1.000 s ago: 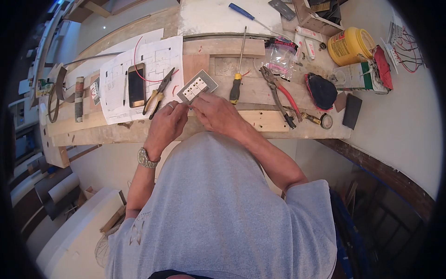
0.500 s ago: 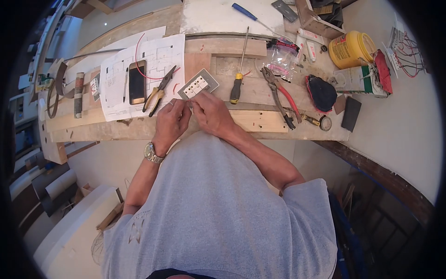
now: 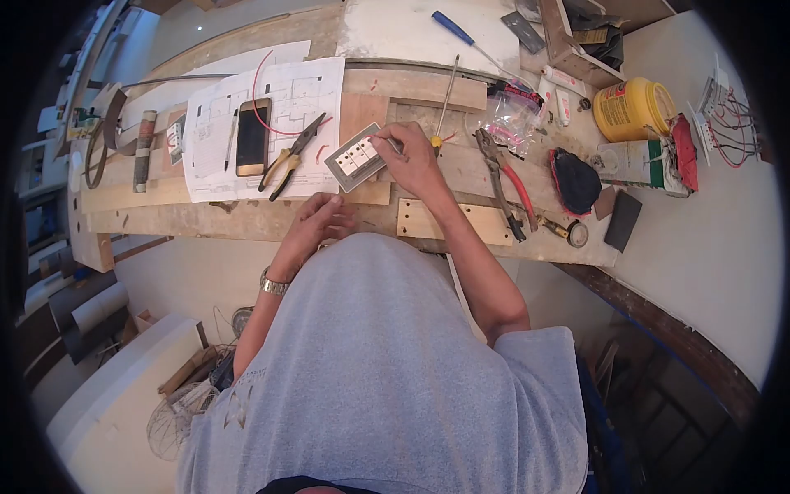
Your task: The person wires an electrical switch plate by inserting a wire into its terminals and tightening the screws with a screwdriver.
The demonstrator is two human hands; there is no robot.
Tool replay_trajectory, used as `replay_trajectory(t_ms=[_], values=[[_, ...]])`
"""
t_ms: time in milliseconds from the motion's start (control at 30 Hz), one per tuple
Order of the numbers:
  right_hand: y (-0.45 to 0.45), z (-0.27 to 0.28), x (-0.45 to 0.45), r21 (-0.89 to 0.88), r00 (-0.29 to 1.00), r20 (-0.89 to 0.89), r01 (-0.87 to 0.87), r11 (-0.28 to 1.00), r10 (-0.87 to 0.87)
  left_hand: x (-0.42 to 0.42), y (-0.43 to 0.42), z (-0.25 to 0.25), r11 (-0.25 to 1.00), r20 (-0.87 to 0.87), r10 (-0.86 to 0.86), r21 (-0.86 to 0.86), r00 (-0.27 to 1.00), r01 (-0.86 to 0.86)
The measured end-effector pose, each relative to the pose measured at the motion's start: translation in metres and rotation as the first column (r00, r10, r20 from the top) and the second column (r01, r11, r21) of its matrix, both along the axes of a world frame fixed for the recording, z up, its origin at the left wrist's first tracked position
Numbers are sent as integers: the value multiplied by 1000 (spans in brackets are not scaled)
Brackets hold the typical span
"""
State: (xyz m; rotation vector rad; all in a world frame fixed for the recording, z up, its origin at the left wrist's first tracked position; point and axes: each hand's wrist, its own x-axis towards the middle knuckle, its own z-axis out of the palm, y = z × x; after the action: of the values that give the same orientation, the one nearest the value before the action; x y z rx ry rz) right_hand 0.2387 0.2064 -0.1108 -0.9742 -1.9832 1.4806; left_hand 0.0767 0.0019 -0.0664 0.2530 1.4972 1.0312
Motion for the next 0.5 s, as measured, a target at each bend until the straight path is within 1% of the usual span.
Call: replay_trajectory(t_ms=[33, 100, 133, 233, 300, 333, 400, 433, 500], values=[[0, -4, -2, 0, 1000, -1, -3, 1000, 3, 0, 2, -1, 1000, -1, 3, 0, 1000, -3], [-1, -7, -8, -40, 999, -45, 25, 999, -27, -2, 10, -2, 988, 283, 131, 43, 950, -149], [-2, -4, -9, -36, 999, -47, 20, 999, -22, -4, 10, -4, 987, 281, 135, 48, 950, -154], [-13, 12, 1, -27, 1000, 3, 6, 1000, -6, -8, 8, -12, 986, 262, 129, 69, 956, -152], [-23, 26, 7, -88, 994, -86, -80, 993, 73, -8, 6, -14, 992, 141, 55, 106, 988, -70], [-31, 27, 10, -88, 994, -86, -80, 993, 73, -6, 5, -13, 992, 142, 55, 105, 988, -70], [-46, 29, 13, -109, 991, -132, -21, 994, 7, 0, 6, -9, 928, -128, 105, 368, 986, -51], [-50, 28, 12, -109, 991, -133, -19, 994, 5, 1, 8, -4, 928, -129, 103, 368, 986, -49], [-59, 28, 10, -222, 935, -336, 37, 974, -112, -1, 10, 1, 881, -66, 181, 454, 981, -132]])
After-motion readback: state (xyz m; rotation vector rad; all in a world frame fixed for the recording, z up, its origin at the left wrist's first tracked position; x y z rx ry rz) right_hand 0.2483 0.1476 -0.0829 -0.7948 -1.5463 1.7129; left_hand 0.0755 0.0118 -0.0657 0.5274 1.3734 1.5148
